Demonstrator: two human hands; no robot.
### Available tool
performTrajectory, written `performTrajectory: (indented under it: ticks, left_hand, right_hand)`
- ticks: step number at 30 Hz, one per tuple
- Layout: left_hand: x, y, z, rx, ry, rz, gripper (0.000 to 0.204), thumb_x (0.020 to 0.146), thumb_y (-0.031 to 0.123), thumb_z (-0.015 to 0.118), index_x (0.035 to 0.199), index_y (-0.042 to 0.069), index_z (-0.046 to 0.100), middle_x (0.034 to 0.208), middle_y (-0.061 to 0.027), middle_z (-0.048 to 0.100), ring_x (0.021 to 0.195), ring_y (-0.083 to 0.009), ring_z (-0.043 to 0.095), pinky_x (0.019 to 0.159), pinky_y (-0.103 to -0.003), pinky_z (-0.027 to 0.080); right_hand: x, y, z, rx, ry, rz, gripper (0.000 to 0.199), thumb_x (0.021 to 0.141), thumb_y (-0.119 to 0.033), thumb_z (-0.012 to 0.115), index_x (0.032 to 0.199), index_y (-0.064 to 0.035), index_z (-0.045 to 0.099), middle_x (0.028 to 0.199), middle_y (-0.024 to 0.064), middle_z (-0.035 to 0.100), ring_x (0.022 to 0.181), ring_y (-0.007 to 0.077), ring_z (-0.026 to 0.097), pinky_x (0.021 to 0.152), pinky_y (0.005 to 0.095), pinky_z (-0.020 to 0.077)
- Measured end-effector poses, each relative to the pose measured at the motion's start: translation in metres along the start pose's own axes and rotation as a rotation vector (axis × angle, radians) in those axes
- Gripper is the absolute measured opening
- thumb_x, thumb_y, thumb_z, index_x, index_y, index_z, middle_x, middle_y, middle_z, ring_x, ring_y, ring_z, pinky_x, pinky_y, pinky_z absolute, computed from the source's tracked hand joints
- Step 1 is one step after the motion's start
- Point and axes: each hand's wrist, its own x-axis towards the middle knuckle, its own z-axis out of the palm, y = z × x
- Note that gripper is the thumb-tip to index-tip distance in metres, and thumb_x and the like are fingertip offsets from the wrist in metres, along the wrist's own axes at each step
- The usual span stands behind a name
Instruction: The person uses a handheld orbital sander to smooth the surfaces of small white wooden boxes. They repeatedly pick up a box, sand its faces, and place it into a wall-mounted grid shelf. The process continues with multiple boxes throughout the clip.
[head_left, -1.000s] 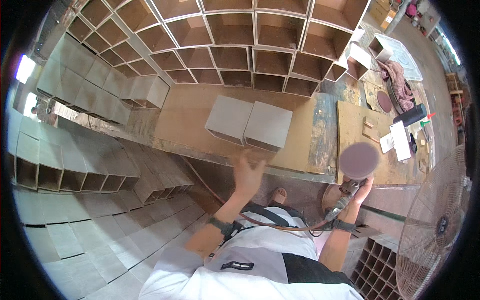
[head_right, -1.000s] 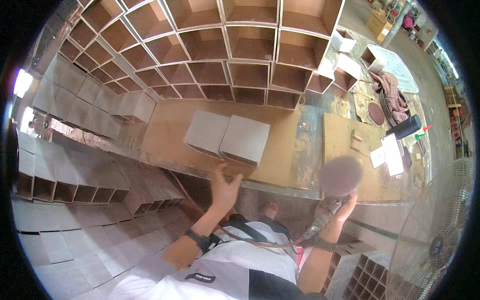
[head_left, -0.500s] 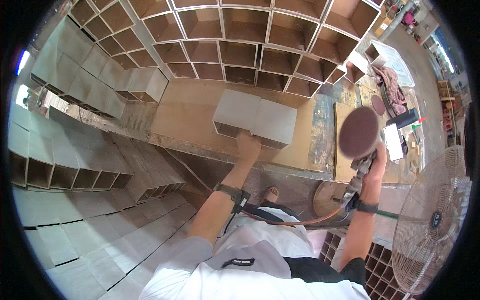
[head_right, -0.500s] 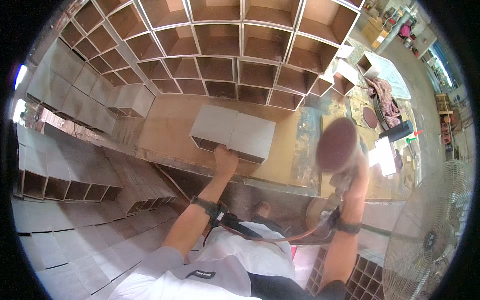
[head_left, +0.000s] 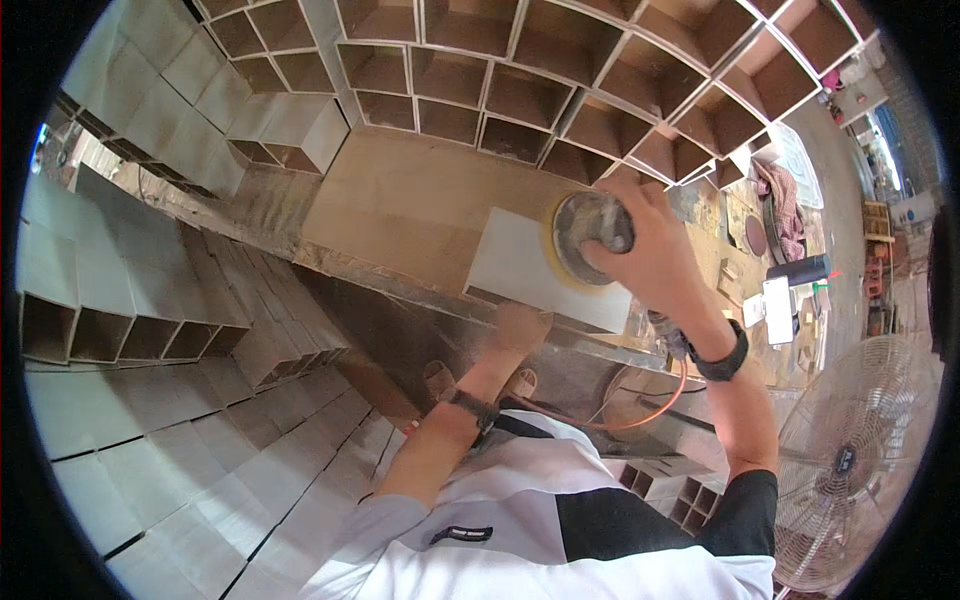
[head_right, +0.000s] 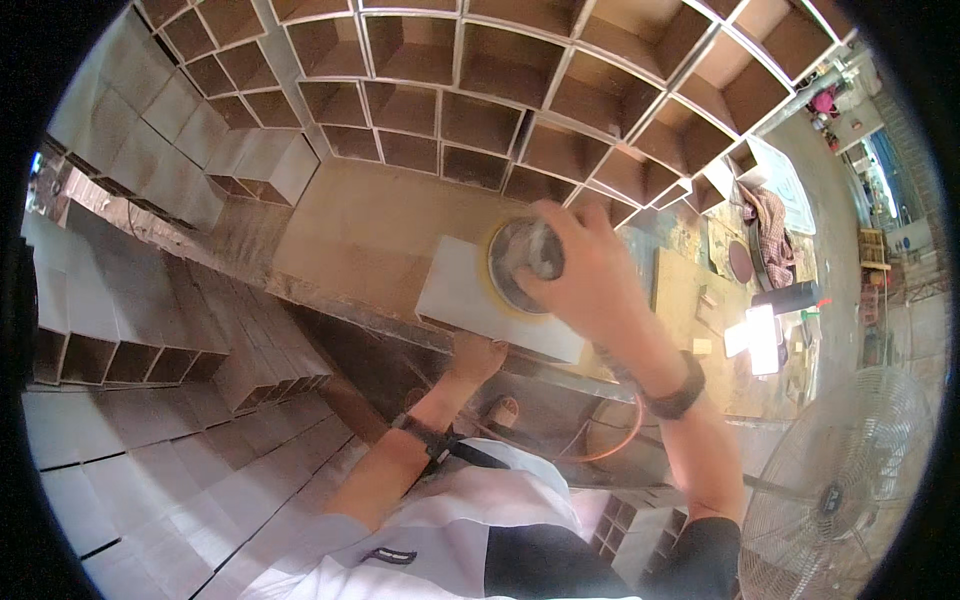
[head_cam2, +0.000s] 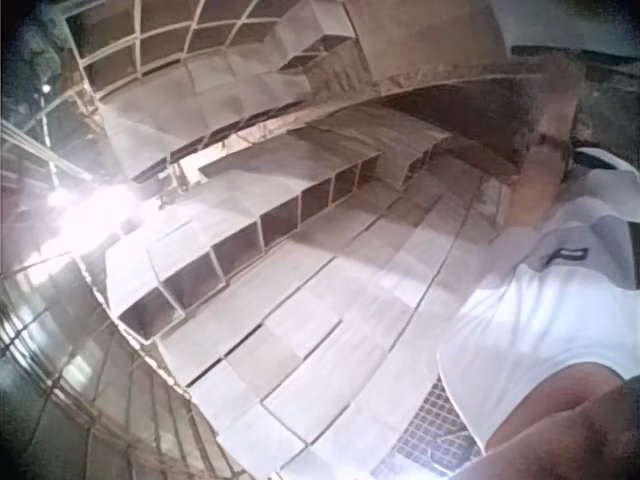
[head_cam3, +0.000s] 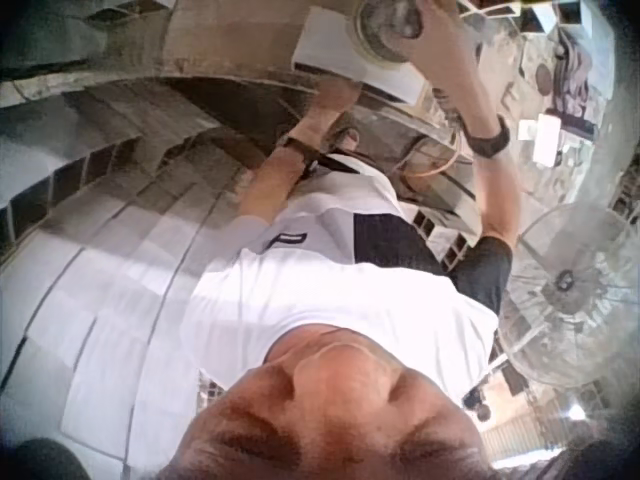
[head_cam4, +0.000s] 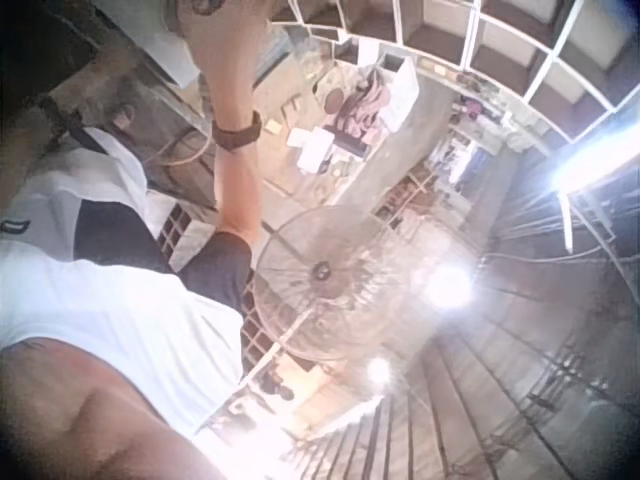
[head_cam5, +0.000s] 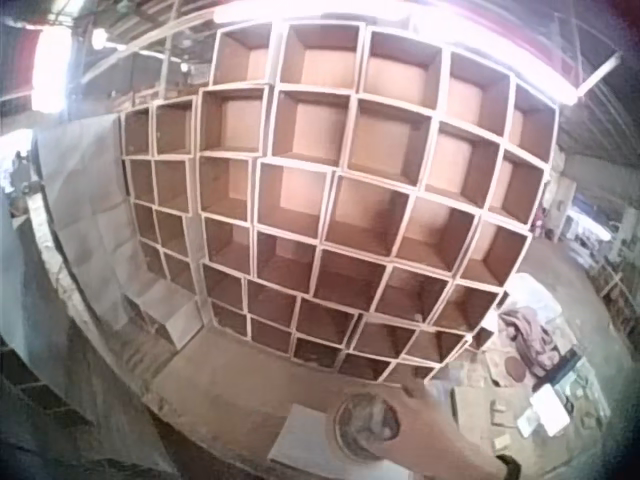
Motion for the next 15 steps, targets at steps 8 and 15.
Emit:
performTrajectory:
  ticks: [8,15]
  left_hand:
    - [0.015,0.023,-0.009,-0.456,0.284,-0.067,0.061,0.08,0.019,0.068,0.139,0.012,0.052,0.134,-0.0192,0.057,0.126,-0.0398,0.05,0.108,-0.053,0.036]
    - [-0.015,-0.029,0.043,-0.042,-0.242,-0.025,0.068,0.077,0.02,0.07,0.141,0.012,0.05,0.132,-0.0194,0.057,0.122,-0.0401,0.052,0.104,-0.053,0.039]
  right_hand:
    - [-0.003,-0.026,0.078,-0.143,-0.265,-0.212,0.059,0.073,-0.025,0.077,0.128,-0.0125,0.058,0.114,0.0233,0.053,0.101,0.0408,0.061,0.082,0.0462,0.0546]
    - [0.048,0.001,0.083,-0.285,-0.246,-0.015,0.056,0.073,-0.03,0.074,0.125,-0.015,0.061,0.115,0.028,0.051,0.109,0.0445,0.058,0.08,0.05,0.0549]
